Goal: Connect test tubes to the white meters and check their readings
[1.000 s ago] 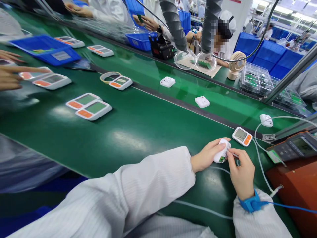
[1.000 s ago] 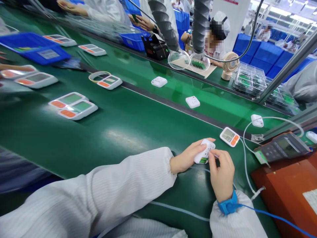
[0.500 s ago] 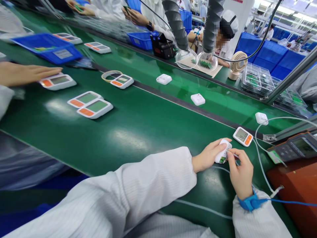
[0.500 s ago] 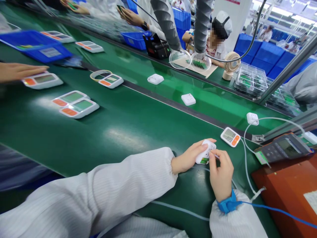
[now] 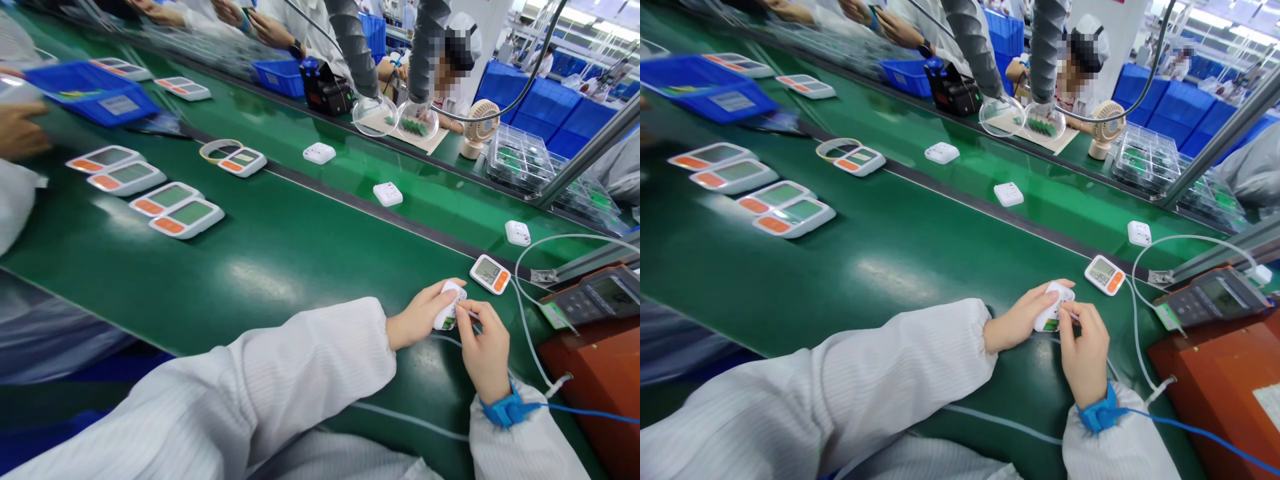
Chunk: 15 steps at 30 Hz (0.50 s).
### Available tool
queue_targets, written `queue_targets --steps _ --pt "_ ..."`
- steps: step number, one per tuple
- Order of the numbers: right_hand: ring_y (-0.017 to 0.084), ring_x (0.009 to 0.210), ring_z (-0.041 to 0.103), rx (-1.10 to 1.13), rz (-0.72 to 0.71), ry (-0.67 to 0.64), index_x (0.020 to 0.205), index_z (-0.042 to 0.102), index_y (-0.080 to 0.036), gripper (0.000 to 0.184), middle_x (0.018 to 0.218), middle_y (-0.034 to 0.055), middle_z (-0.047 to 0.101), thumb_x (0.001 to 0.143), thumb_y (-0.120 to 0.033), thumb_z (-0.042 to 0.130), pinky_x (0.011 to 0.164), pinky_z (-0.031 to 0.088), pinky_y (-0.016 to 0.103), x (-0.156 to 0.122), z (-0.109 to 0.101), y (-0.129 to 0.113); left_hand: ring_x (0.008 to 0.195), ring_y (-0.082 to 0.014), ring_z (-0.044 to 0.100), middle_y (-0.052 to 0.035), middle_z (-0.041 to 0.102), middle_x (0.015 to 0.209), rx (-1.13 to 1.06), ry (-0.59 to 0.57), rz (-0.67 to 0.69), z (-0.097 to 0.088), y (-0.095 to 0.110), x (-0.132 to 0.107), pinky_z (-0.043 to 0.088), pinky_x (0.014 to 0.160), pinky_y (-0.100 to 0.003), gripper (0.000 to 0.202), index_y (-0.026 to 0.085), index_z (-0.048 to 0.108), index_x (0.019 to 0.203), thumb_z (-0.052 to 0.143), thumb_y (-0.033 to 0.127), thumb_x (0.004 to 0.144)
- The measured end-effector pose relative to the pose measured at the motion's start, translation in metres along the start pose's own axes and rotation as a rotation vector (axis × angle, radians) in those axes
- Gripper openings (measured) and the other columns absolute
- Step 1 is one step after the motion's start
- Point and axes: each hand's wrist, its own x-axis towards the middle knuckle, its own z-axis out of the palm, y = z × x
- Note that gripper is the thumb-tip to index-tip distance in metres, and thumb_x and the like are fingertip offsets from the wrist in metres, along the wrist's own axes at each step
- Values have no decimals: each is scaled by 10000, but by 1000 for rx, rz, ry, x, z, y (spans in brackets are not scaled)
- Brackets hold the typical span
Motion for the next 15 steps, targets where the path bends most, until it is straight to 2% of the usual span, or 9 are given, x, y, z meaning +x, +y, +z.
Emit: queue_targets --steps 8,15 --pt "174 772 610 -35 3 14 907 638 -192 151 868 48 652 986 -264 532 680 519 296 -2 3 1 707 -121 464 -25 572 890 83 8 7 0 -2 1 370 657 -261 589 137 551 1291 592 523 848" --pt "181 766 631 -54 -16 48 908 657 -196 149 850 43 673 974 -287 560 700 531 309 0 -1 0 770 -131 500 -51 586 965 -1 18 16 0 2 0 409 684 -247 581 139 575 1252 642 527 824"
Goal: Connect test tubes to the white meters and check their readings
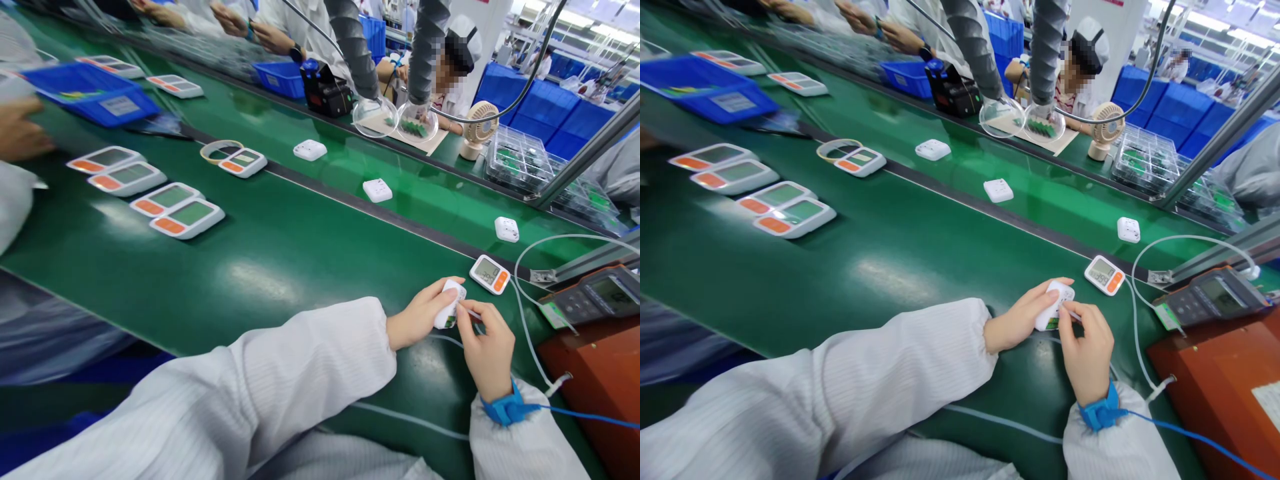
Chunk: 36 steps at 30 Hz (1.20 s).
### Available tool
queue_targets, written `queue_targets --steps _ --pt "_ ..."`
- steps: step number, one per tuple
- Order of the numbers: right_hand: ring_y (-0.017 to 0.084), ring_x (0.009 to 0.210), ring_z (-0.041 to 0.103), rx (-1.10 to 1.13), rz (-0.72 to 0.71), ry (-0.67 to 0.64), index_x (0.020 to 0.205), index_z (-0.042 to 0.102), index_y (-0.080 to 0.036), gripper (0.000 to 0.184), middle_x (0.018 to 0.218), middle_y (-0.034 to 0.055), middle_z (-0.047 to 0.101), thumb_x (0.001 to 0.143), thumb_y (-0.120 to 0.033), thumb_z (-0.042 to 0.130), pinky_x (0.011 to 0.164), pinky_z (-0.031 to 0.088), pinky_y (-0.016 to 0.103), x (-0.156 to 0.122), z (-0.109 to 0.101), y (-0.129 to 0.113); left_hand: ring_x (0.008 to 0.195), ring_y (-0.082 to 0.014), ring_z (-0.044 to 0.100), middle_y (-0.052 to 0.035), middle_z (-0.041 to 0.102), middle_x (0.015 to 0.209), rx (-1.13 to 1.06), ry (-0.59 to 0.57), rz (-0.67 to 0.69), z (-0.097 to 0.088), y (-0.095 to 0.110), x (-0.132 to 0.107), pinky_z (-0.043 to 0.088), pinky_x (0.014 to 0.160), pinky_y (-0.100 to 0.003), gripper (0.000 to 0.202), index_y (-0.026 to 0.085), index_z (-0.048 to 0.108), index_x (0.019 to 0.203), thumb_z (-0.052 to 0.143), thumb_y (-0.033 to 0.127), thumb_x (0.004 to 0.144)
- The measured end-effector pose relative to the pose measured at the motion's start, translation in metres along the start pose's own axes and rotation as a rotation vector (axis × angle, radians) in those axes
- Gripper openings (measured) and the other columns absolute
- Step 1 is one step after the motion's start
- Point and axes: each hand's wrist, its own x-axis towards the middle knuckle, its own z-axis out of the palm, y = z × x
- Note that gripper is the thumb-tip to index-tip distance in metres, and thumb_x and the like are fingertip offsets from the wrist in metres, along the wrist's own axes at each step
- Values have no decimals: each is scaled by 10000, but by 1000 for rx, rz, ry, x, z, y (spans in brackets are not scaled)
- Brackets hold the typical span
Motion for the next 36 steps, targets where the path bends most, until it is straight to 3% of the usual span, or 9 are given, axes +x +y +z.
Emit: queue_targets --steps 13,30,36 --pt "171 714 613 -17 -20 -10 812 637 -202 163 773 27 654 947 -261 567 668 501 296 3 -6 -1 794 -144 513 -67 596 1016 106 -22 40 -1 -8 0 411 739 -280 665 139 545 1305 548 630 857" --pt "161 682 596 35 -36 -67 811 632 -203 156 749 11 635 948 -234 566 643 473 286 2 -5 -2 804 -165 507 -57 594 951 275 3 125 0 -13 -6 410 750 -299 598 125 538 1278 440 594 920" --pt "162 677 592 -14 -40 -52 856 635 -205 137 771 11 641 965 -248 565 644 479 292 0 -2 4 741 -152 492 -38 577 920 341 14 132 0 -11 -6 415 727 -298 527 172 498 1316 420 543 949"
